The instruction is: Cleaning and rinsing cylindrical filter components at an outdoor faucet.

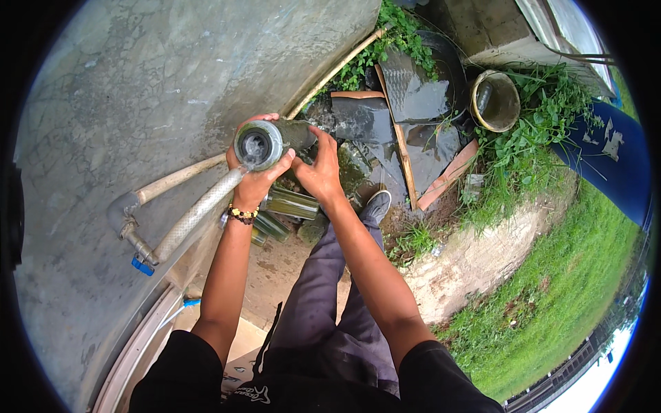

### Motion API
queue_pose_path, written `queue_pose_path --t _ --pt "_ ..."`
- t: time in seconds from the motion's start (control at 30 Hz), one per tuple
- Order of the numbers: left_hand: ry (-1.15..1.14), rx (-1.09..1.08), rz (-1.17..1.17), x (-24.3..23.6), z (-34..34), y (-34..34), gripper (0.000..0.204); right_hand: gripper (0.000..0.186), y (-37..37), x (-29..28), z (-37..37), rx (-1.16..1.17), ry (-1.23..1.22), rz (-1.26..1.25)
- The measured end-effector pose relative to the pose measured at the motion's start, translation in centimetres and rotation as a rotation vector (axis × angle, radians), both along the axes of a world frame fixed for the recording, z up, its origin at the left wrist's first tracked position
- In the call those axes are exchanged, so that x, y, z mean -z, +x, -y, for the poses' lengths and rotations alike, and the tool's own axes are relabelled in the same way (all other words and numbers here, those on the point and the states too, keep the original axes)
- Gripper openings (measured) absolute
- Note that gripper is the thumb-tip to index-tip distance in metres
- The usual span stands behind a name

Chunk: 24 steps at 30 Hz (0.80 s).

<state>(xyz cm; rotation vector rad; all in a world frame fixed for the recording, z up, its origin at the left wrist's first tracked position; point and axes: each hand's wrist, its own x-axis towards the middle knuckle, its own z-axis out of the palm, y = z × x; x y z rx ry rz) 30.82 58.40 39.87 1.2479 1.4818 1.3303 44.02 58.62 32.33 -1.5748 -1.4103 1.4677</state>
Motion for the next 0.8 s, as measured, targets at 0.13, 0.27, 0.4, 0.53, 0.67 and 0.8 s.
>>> queue_pose_path --t 0.13,0.27,0.4,0.53,0.67,0.8 --pt "0.051 -0.045 -0.173 -1.3 1.4 -0.4 0.062 0.078 -0.2 0.4 0.2 0.170 -0.537 -0.315" --pt "0.032 -0.049 -0.186 -2.1 2.8 -0.1 0.067 0.077 -1.3 0.0 -0.1 0.386 -0.827 -0.582" --pt "0.127 -0.083 -0.039 -1.3 3.4 -0.3 0.066 0.062 -1.1 0.3 -1.3 0.462 -0.893 -0.808" --pt "0.092 -0.093 0.112 -1.0 3.6 -0.3 0.065 0.038 -0.1 1.9 -2.9 0.392 -0.908 -0.795" --pt "0.099 -0.026 0.008 -1.3 4.2 -1.4 0.068 0.034 0.8 1.9 -3.2 0.399 -0.879 -0.773" --pt "0.006 0.019 -0.206 -1.1 5.5 -3.6 0.059 0.032 3.0 1.4 -3.4 0.500 -0.754 -0.728"
